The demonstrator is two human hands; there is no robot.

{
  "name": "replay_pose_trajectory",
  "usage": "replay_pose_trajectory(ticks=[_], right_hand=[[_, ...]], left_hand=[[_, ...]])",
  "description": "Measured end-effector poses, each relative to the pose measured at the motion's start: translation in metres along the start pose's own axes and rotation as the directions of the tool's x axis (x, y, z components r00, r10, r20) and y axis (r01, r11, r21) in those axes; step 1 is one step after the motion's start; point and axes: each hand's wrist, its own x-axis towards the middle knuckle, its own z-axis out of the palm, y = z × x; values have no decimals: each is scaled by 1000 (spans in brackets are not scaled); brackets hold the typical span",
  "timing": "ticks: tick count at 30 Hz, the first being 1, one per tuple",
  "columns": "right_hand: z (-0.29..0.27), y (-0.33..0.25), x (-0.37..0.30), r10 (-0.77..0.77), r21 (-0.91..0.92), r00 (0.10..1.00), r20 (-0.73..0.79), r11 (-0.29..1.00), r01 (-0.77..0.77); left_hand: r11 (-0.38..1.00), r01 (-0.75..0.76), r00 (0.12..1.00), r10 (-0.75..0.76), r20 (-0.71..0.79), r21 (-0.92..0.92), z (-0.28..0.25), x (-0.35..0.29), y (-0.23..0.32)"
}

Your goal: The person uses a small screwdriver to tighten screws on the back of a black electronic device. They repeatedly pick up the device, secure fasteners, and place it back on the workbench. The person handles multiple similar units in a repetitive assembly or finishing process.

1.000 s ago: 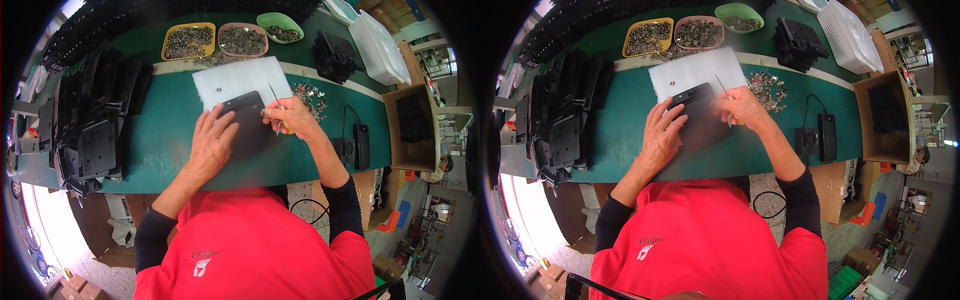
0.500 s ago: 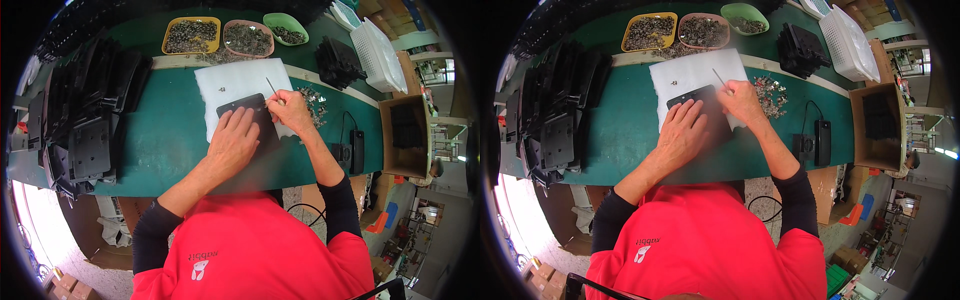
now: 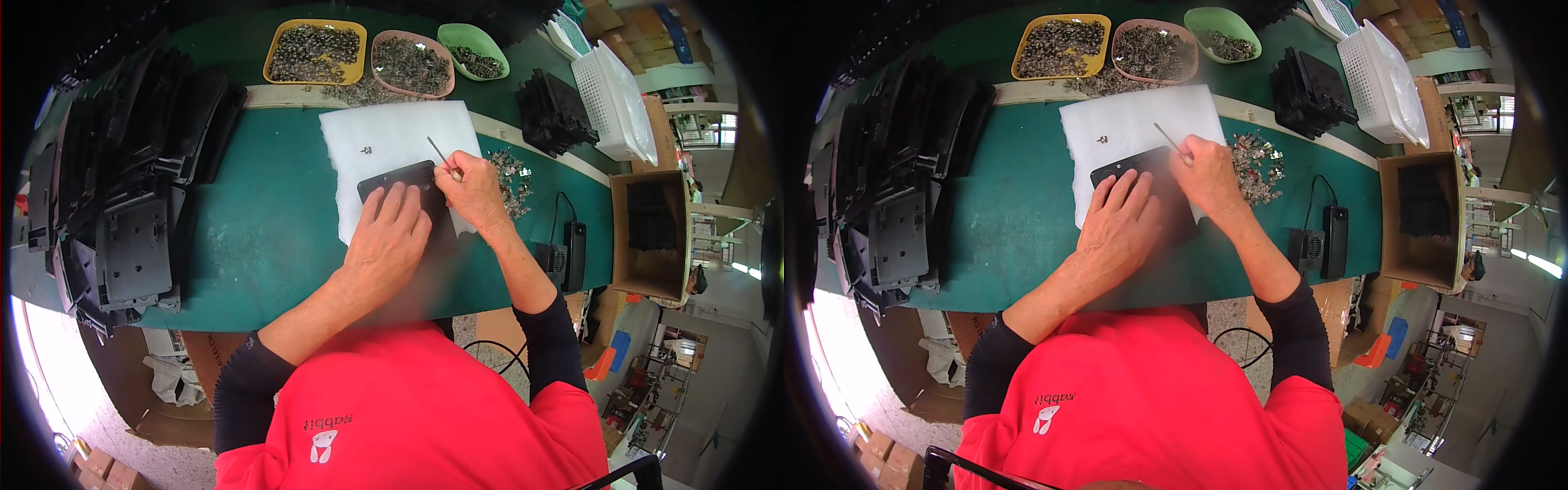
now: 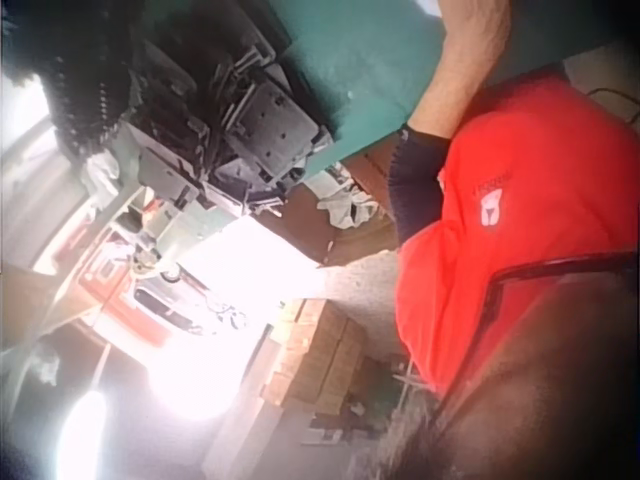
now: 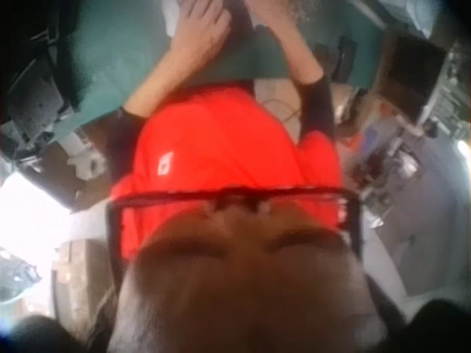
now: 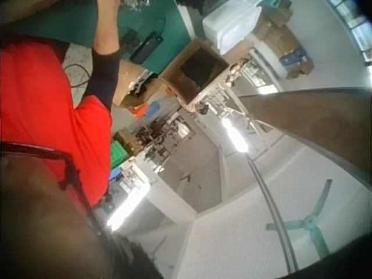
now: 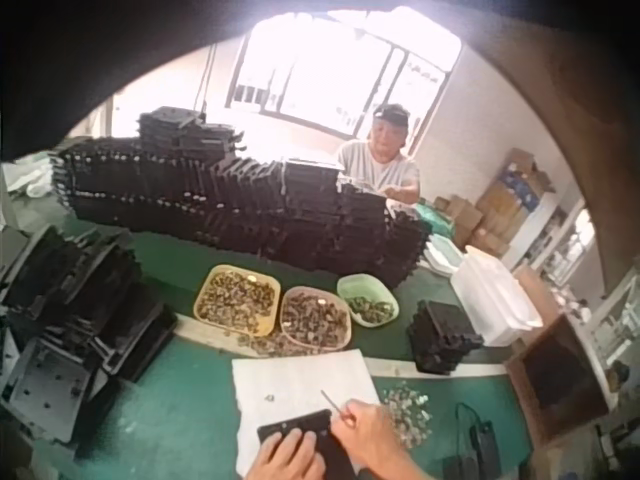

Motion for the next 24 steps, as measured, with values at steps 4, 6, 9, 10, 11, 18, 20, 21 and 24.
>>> replay_pose_trajectory(ticks=[4,6,9,10,11,18,20,21,24], right_hand=[[7,-7,-2,100,4,995,-4,995,-100],[1,-17,1,239,80,969,69,966,-244],[1,-20,0,268,138,960,86,951,-278],[-1,-21,2,294,158,947,134,937,-313],[-5,-22,5,317,177,931,182,921,-348],[-23,-4,21,246,407,856,454,798,-445],[-16,-6,10,193,338,936,296,895,-292],[-12,-7,6,153,292,963,223,932,-215],[-6,-7,9,56,116,986,155,990,-74]], left_hand=[[1000,-4,1000,4,-6,12,1,-1,0],[1000,-12,1000,12,-17,15,1,-1,-1],[1000,-15,1000,15,-19,5,0,-1,0],[1000,-13,1000,13,-13,10,-1,-1,0],[1000,-10,1000,10,-8,15,-2,-1,0],[1000,-13,1000,13,-6,2,-2,0,-2],[1000,-15,1000,14,-12,-9,-3,0,-2],[1000,-8,1000,8,-12,-14,-2,-1,-2],[1000,-16,1000,16,-11,-3,-3,-1,-1]])
